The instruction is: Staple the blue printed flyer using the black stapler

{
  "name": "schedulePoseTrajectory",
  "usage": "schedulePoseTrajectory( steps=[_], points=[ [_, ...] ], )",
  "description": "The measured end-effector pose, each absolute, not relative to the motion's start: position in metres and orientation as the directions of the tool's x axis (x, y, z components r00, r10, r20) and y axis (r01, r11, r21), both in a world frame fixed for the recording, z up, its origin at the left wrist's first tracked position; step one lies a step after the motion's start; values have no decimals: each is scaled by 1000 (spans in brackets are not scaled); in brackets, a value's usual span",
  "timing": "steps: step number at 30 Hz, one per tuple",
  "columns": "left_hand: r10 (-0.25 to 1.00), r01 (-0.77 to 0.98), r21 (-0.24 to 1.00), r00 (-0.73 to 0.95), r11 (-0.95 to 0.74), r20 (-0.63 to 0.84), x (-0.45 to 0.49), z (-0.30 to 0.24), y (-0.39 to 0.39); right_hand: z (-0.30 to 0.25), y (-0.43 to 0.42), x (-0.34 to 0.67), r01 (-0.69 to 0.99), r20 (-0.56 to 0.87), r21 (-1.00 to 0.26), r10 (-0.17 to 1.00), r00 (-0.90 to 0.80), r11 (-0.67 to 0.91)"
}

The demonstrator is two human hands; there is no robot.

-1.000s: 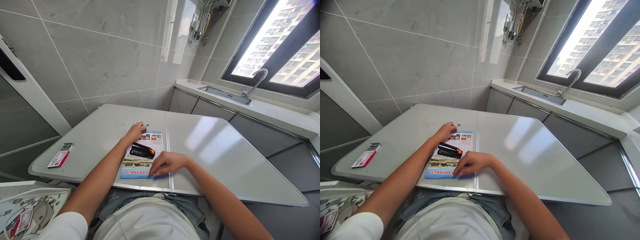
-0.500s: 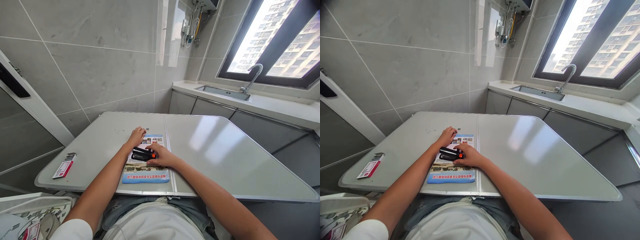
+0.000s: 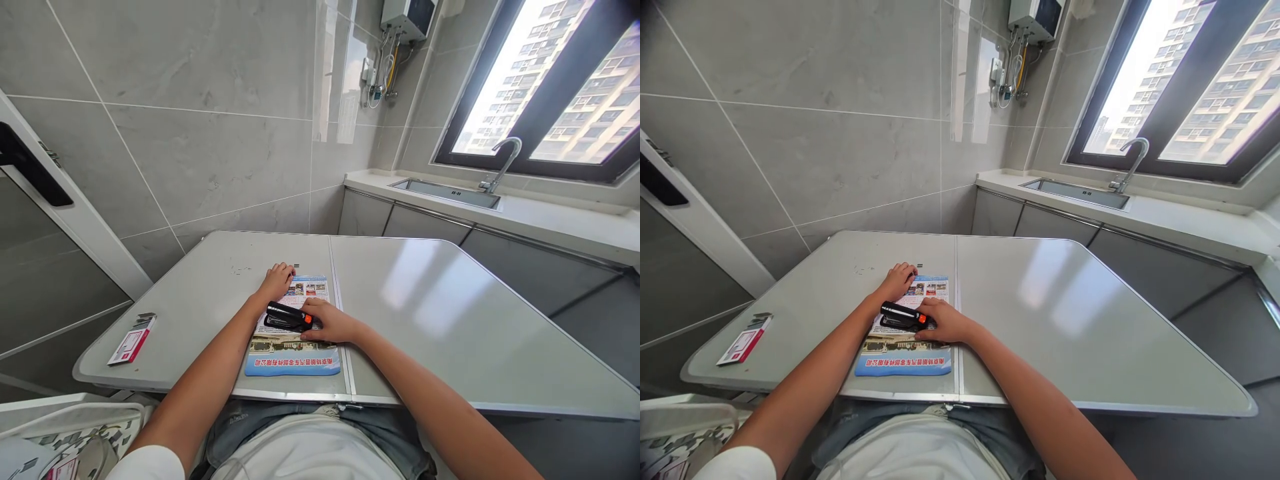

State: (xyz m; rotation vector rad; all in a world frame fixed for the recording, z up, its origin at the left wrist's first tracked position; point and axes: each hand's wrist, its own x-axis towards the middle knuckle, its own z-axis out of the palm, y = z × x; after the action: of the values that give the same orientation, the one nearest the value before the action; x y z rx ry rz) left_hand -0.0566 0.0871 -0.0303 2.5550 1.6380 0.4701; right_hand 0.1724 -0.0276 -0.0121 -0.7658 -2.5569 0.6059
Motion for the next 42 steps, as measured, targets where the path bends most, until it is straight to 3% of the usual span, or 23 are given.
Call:
schedulePoseTrajectory(
  steps=[7,10,13,15,19,22,33,42],
  points=[
    [905,879,231,379,-417,192,-56,-31,89,-10,-27,173,425,215,-515,592,-777,744],
    [911,882,240,369,-406,185,-57,-32,90,-6,-30,176,519,172,-475,653,-737,711],
    [918,885,253,356,-392,176,-58,-33,91,-2,-39,185,771,138,-399,864,-484,496],
    [921,883,266,351,-386,172,-58,-34,92,-1,-49,192,840,107,-443,949,-297,313],
    [926,874,308,337,-375,170,-58,-33,91,1,-78,199,703,19,-674,956,-292,228],
    [931,869,337,323,-364,171,-58,-33,90,1,-103,196,629,-26,-753,947,-319,192],
    [920,832,394,338,-390,197,-37,-33,81,-26,-154,182,601,219,-764,970,-104,237],
    [764,627,442,572,-641,297,2,-18,51,-40,-190,222,630,198,-770,976,88,99]
  ],
)
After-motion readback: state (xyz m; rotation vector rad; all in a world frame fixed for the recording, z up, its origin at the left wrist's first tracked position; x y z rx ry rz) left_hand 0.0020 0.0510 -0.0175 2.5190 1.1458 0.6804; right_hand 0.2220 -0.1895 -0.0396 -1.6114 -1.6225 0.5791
